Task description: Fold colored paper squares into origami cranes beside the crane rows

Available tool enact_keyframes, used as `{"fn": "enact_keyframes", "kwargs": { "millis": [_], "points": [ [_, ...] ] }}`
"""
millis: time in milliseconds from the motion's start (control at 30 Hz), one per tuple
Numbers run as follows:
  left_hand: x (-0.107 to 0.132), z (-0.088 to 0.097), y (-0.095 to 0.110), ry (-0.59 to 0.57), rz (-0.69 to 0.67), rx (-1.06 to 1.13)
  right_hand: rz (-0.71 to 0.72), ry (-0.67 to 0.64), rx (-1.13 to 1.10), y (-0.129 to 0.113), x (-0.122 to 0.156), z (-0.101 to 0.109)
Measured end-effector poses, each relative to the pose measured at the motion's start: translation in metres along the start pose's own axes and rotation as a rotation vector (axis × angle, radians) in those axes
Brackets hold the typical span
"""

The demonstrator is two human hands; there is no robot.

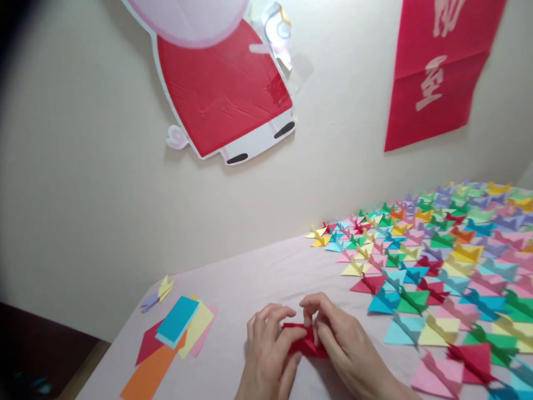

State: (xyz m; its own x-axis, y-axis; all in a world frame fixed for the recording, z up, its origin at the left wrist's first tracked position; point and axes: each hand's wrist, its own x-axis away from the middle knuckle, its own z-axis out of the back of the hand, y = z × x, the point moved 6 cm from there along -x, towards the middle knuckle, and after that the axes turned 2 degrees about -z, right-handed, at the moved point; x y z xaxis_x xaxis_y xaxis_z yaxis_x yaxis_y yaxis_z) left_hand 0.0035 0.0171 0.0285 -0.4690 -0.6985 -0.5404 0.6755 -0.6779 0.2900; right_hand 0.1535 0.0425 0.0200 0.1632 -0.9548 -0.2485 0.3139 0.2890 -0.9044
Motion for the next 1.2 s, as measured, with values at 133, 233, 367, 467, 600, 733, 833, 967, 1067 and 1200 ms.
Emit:
{"fn": "enact_keyframes", "kwargs": {
  "millis": [133, 233, 367, 467, 600, 733, 833, 967, 1067, 1200],
  "points": [
    [-0.002, 0.003, 0.008, 0.059, -0.095, -0.097, 0.029, 0.012, -0.030, -0.001, 0.001, 0.000],
    [-0.002, 0.002, 0.010, 0.096, -0.158, -0.129, 0.082, -0.018, -0.019, -0.006, 0.001, 0.000],
    [-0.002, 0.004, 0.003, 0.233, -0.176, -0.110, 0.239, -0.091, 0.060, -0.019, 0.002, -0.004],
    [-0.005, 0.004, -0.008, 0.218, -0.136, -0.020, 0.268, -0.137, 0.157, -0.019, 0.001, -0.008],
    [-0.005, 0.005, -0.014, 0.083, -0.090, 0.017, 0.114, -0.184, 0.255, -0.005, -0.001, -0.014],
    [0.001, 0.003, -0.003, 0.078, -0.138, -0.160, 0.040, -0.205, 0.314, 0.001, 0.002, -0.017],
    [0.008, 0.001, 0.003, 0.161, -0.167, -0.253, 0.027, -0.221, 0.349, -0.002, 0.001, -0.016],
    [0.015, 0.001, -0.001, 0.215, -0.193, -0.224, 0.058, -0.292, 0.374, -0.009, -0.006, -0.012],
    [0.021, 0.005, -0.007, 0.165, -0.197, -0.134, 0.121, -0.468, 0.330, -0.018, -0.008, -0.009],
    [0.026, 0.013, -0.013, 0.119, -0.119, 0.007, 0.066, -0.607, 0.275, -0.027, -0.006, 0.000]
  ]
}}
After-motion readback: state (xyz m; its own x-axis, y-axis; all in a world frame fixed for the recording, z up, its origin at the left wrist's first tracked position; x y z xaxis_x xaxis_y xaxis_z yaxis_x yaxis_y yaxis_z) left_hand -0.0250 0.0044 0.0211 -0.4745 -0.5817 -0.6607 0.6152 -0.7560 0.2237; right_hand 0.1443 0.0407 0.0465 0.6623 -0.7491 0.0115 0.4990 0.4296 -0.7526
